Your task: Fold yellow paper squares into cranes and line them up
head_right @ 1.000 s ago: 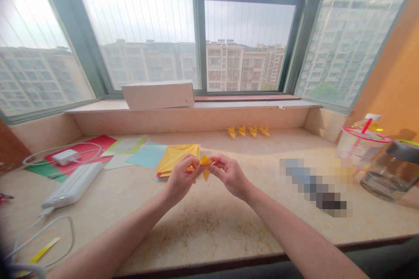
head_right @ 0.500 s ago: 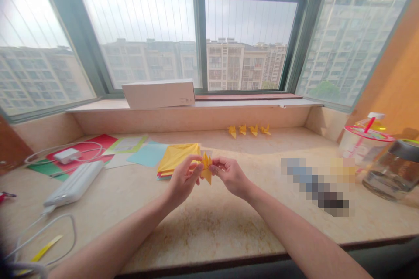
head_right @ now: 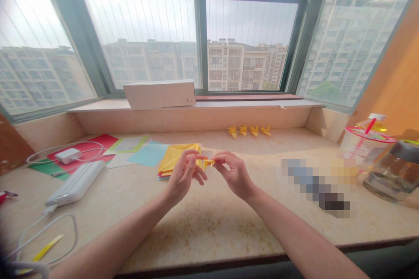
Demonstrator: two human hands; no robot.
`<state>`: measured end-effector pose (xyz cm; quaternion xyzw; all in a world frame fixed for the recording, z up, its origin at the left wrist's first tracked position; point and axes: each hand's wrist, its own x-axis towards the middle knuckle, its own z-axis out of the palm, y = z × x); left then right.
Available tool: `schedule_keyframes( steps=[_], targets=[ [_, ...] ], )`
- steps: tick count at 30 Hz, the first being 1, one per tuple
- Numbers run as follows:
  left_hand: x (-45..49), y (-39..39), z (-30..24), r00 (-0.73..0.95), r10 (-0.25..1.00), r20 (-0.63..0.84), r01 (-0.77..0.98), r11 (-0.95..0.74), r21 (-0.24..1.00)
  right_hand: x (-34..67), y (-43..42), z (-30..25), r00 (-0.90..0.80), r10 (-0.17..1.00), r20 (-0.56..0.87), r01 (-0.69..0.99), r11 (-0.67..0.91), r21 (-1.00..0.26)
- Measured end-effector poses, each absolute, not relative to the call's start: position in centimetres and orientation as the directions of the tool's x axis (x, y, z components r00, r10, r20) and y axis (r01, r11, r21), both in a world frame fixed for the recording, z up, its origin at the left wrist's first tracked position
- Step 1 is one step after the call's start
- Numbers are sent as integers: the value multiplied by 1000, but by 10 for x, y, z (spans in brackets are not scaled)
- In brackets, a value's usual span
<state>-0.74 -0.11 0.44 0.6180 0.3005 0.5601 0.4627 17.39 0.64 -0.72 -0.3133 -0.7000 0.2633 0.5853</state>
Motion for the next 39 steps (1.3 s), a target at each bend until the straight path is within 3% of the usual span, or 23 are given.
schedule_keyframes(
  steps=[3,8,13,23,31,39],
  targets=[
    [-7,0,7,191,918,348,-176,-316,932,176,3,-4,-169,628,760,268,771,-578],
    [-9,1,7,236,961,143,-220,-91,971,175,0,-4,-279,504,817,305,854,-422],
    [-8,-2,10,261,946,192,-248,-127,960,175,-1,-5,-352,453,819,288,885,-366],
    [-8,3,6,181,922,342,-274,-287,918,177,3,-1,-397,490,776,250,871,-423],
    [-10,1,9,221,893,392,-134,-370,919,178,3,-3,-382,542,748,300,839,-454],
    [-9,2,7,238,873,425,-142,-402,905,180,8,-4,-324,655,682,276,755,-594]
  ],
)
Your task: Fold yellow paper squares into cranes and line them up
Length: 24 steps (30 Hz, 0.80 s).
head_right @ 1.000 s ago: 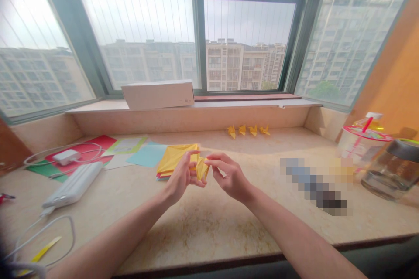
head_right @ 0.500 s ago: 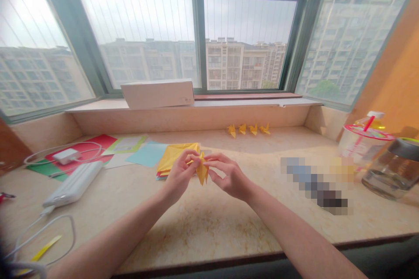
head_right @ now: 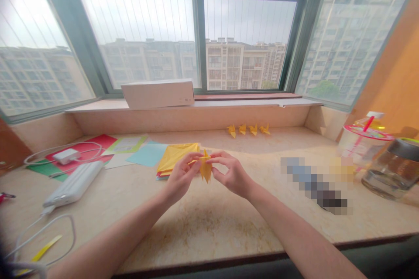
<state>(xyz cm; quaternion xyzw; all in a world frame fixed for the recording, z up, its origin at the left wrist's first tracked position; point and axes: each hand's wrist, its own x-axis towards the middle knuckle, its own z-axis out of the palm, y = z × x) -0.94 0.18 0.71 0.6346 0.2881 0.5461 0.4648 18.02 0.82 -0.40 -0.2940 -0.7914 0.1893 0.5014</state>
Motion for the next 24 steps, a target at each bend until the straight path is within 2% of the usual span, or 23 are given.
schedule_keyframes(
  steps=[13,19,24],
  targets=[
    [-12,-2,7,239,874,423,35,-443,896,181,5,2,-301,685,663,250,728,-639],
    [-8,-5,5,302,785,540,-48,-554,831,180,5,1,-209,727,654,237,686,-688],
    [-8,-4,1,300,750,590,-1,-618,786,176,3,0,-183,734,654,208,679,-704]
  ],
)
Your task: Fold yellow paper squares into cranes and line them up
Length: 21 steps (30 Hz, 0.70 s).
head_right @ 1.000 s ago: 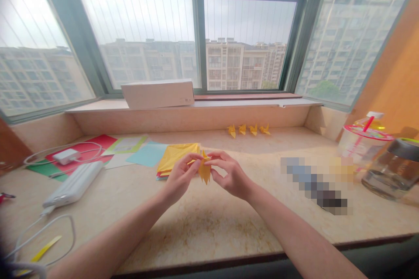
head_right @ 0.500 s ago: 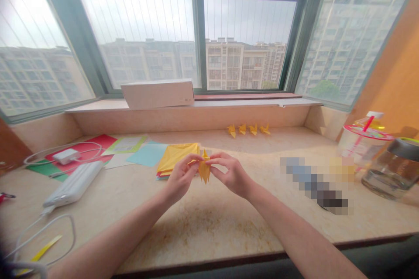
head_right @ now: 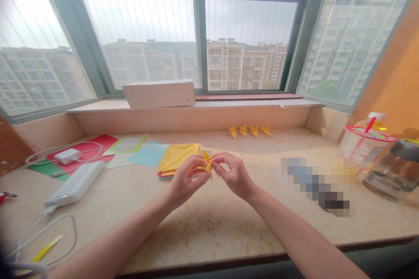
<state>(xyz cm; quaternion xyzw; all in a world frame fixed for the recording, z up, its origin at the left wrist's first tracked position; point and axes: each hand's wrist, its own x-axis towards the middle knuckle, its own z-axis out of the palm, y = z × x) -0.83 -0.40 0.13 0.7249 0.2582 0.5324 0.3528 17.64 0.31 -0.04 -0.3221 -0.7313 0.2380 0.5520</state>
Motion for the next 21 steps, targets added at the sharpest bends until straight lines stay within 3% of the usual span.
schedule_keyframes(
  steps=[9,13,21],
  targets=[
    [-8,-1,-1,205,775,598,60,-620,783,174,1,-4,-172,750,638,145,660,-737],
    [-7,2,-5,120,852,510,-25,-511,859,171,4,-8,-178,771,612,118,634,-764],
    [-4,3,-4,76,896,437,-145,-424,894,162,11,-19,-67,817,573,-61,570,-819]
  ],
)
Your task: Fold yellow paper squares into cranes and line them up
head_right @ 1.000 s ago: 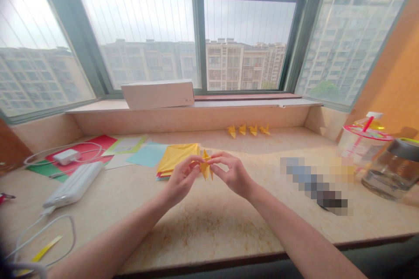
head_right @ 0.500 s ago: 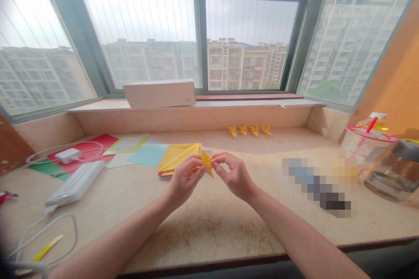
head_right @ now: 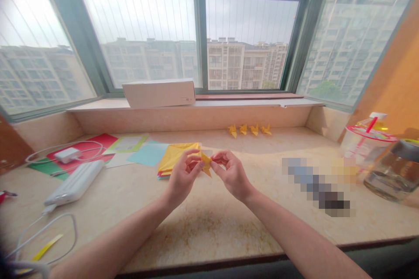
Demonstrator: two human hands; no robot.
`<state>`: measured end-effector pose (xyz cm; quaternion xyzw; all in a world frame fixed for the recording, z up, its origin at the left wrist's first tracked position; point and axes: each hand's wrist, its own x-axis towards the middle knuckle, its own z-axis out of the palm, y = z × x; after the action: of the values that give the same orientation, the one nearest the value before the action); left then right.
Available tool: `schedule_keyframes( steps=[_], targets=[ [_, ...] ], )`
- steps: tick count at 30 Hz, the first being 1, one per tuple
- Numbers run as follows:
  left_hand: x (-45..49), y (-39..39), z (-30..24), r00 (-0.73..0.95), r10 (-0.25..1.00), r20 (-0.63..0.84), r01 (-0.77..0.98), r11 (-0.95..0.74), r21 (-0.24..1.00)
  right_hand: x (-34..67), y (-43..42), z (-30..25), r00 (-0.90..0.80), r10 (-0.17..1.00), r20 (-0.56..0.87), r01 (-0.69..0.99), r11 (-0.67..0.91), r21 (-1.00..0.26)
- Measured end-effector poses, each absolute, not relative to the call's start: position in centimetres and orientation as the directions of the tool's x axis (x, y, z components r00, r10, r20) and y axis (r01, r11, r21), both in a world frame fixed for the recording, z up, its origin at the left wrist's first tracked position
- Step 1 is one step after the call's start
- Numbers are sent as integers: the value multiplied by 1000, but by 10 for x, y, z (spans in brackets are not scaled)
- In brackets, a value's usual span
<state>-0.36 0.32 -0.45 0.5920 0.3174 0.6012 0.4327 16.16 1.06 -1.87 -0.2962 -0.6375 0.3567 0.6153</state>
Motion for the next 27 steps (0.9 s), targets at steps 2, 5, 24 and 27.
schedule_keyframes(
  steps=[2,5,24,27],
  targets=[
    [-3,3,-5,95,898,431,-143,-416,898,161,12,-20,-31,820,572,-65,569,-820],
    [-4,4,-5,172,895,411,-92,-401,911,161,13,-20,7,817,577,-54,576,-815],
    [-1,2,-3,222,891,396,-19,-402,916,162,5,-7,-59,903,425,116,429,-896],
    [0,2,1,235,902,361,-46,-361,932,164,6,-6,-110,910,399,112,411,-905]
  ],
)
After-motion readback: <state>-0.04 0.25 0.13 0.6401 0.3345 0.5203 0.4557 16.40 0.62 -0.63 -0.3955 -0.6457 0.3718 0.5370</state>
